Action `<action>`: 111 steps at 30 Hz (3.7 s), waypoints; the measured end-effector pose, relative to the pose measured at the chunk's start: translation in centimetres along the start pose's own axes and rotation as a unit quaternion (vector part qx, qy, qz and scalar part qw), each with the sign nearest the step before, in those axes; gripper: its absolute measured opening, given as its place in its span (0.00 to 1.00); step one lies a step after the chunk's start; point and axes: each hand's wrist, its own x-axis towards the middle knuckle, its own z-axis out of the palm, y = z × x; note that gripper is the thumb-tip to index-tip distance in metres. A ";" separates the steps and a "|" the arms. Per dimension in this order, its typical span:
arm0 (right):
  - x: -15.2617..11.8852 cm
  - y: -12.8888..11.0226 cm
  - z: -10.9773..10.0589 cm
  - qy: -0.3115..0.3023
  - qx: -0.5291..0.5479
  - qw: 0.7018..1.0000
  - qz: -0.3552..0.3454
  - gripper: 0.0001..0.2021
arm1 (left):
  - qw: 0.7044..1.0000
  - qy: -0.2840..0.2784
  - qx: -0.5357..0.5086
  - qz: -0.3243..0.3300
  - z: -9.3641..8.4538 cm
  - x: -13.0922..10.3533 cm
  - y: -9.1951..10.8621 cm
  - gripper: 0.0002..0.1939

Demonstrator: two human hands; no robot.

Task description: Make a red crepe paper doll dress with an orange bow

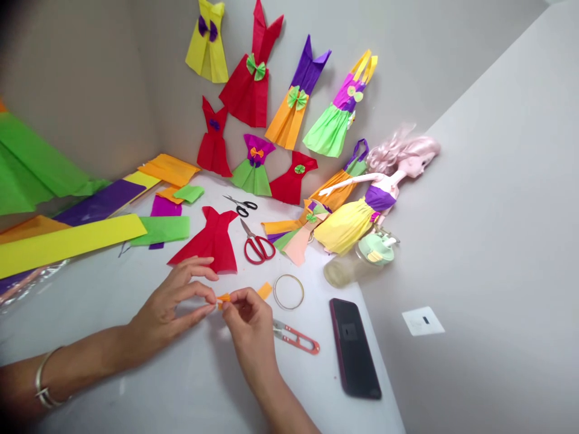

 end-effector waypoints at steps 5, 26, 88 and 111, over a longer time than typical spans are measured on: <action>-0.3 0.0 0.2 -0.009 -0.009 1.000 0.005 0.10 | 0.999 0.001 0.041 0.018 0.3 0.1 -0.5 0.02; -0.3 -0.3 0.2 -0.024 0.017 0.999 0.021 0.09 | 1.000 -0.006 0.020 0.011 0.4 0.0 -0.7 0.04; -0.4 -0.6 0.1 -0.034 0.027 0.999 0.012 0.09 | 0.947 -0.160 -0.205 -0.189 -0.4 0.7 0.4 0.11; -0.3 -0.6 -0.2 -0.045 0.011 0.998 0.033 0.09 | 0.943 -0.152 -0.214 -0.205 -0.8 0.9 0.8 0.08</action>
